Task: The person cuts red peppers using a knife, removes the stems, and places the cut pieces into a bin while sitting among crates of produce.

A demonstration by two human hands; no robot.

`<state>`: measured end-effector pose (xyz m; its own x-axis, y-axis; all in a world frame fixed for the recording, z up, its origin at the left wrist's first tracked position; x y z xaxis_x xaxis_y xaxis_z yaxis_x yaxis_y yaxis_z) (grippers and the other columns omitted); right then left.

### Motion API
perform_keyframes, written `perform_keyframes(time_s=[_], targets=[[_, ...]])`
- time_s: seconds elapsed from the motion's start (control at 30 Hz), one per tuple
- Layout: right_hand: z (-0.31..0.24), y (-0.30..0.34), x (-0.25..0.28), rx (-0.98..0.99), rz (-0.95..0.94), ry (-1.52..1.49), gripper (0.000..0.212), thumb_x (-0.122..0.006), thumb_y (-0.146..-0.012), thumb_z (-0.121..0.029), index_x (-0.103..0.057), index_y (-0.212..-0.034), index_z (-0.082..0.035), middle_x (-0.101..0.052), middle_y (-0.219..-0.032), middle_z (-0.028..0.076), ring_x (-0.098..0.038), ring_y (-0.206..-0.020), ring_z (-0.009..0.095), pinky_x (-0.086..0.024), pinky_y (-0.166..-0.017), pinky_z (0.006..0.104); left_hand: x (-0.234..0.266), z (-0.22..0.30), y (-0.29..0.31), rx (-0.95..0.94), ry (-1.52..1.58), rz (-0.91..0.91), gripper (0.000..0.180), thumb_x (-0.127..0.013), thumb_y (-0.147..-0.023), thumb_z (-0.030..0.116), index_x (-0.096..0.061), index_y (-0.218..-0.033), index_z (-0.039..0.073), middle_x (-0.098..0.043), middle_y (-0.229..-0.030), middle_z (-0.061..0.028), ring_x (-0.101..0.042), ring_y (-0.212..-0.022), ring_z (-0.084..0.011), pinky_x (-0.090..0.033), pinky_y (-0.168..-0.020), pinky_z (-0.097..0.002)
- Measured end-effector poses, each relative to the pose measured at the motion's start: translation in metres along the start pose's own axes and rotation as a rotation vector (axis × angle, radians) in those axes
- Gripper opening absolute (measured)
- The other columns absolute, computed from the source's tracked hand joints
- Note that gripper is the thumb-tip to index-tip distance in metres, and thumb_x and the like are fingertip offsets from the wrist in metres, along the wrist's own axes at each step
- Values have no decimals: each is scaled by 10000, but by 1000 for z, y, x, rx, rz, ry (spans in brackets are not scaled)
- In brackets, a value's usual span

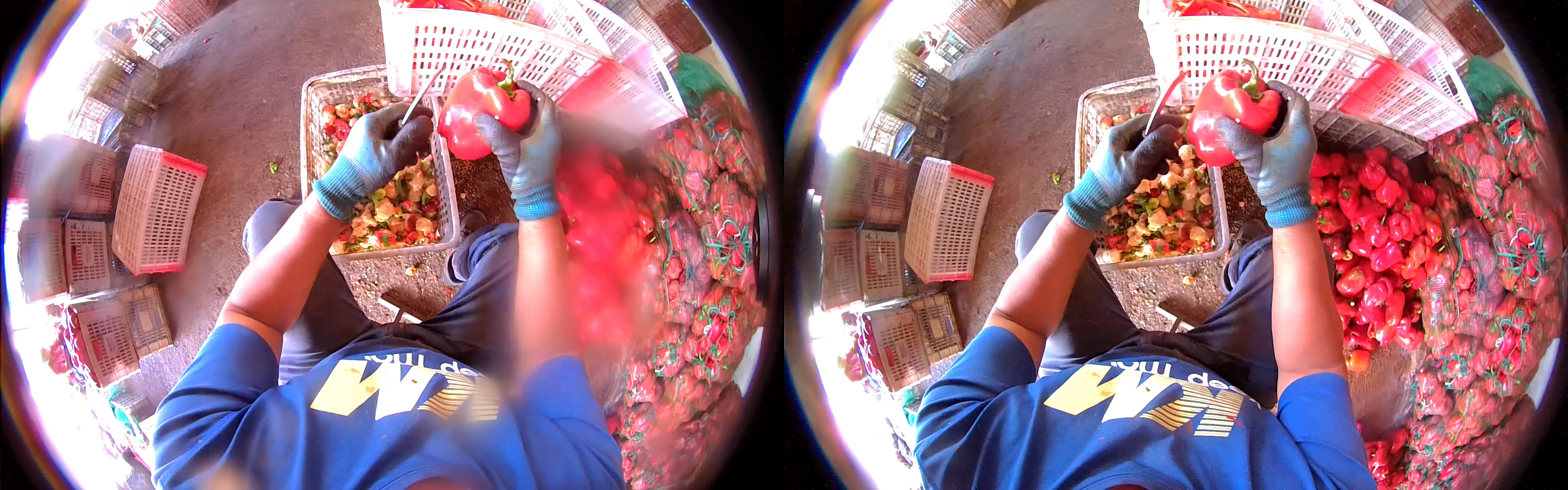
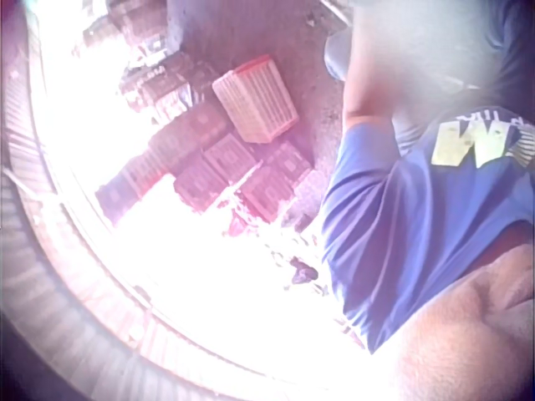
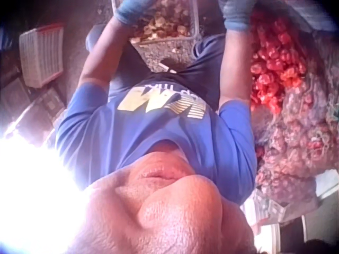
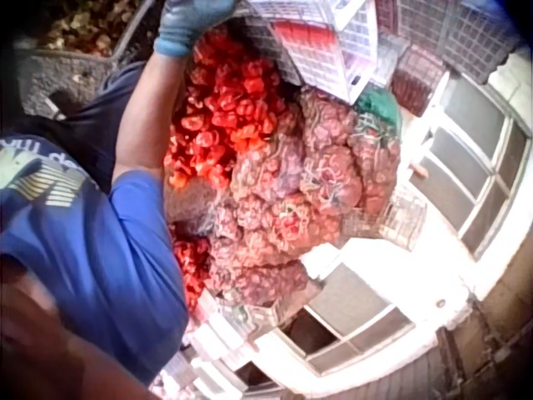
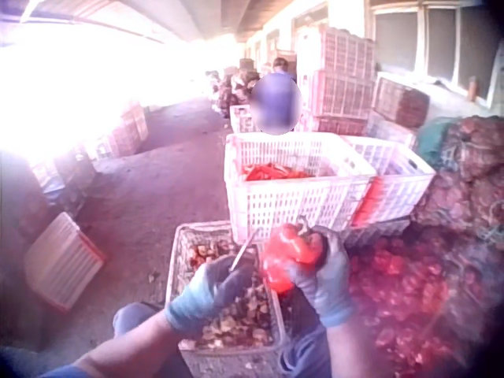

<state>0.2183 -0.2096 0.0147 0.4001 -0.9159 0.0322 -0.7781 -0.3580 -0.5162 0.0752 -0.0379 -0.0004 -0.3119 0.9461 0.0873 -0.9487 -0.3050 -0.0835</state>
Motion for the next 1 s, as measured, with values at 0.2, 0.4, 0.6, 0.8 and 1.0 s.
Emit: perform_keyframes(time_s=[0.2,0.4,0.6,0.8,1.0], targets=[[4,3,-3,159,-24,267,789,-956,-663,-428,-570,-1211,-11,-683,-1089,124,-664,-977,230,-553,-909,379,-8,-1,4,30,-160,-132,384,-658,-1018,367,-686,-1205,33,-645,-825,9,-575,-711,-46,-471,-607,-221],[-9,7,-17,216,-44,500,812,-954,-631,-432,-572,-1213,-14,-681,-1106,170,-684,-990,320,-555,-905,426,-2,1,6,209,-89,-199,380,-651,-1017,394,-694,-1162,45,-645,-765,6,-561,-631,-44,-442,-545,-219],[-4,12,-26,215,-18,470,768,-952,-628,-386,-589,-1197,-19,-677,-1100,166,-681,-983,320,-554,-893,433,3,-10,3,107,-305,-156,335,-627,-1030,347,-687,-1114,28,-647,-724,-9,-581,-596,-61,-474,-544,-237],[4,14,-18,141,-15,436,721,-957,-631,-358,-609,-1168,-25,-687,-1059,121,-678,-946,265,-556,-880,401,-3,-37,0,212,-257,-214,341,-620,-1035,349,-694,-1120,28,-650,-700,-15,-601,-584,-73,-499,-539,-252],[5,11,-16,87,-50,405,695,-970,-629,-375,-633,-1121,-18,-707,-1000,108,-682,-895,221,-565,-843,385,-8,-43,0,152,-235,-222,359,-648,-1018,365,-708,-1118,25,-663,-694,-12,-611,-570,-76,-491,-515,-245]])
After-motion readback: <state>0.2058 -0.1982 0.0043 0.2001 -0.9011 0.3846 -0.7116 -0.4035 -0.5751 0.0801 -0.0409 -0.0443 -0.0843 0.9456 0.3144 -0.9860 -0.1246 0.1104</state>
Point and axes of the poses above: each hand's wrist, its own y-axis away from the middle knuckle, its own x-axis out of the back of the hand, z = x × y, the point moved 6 cm from there along -y, towards the middle knuckle
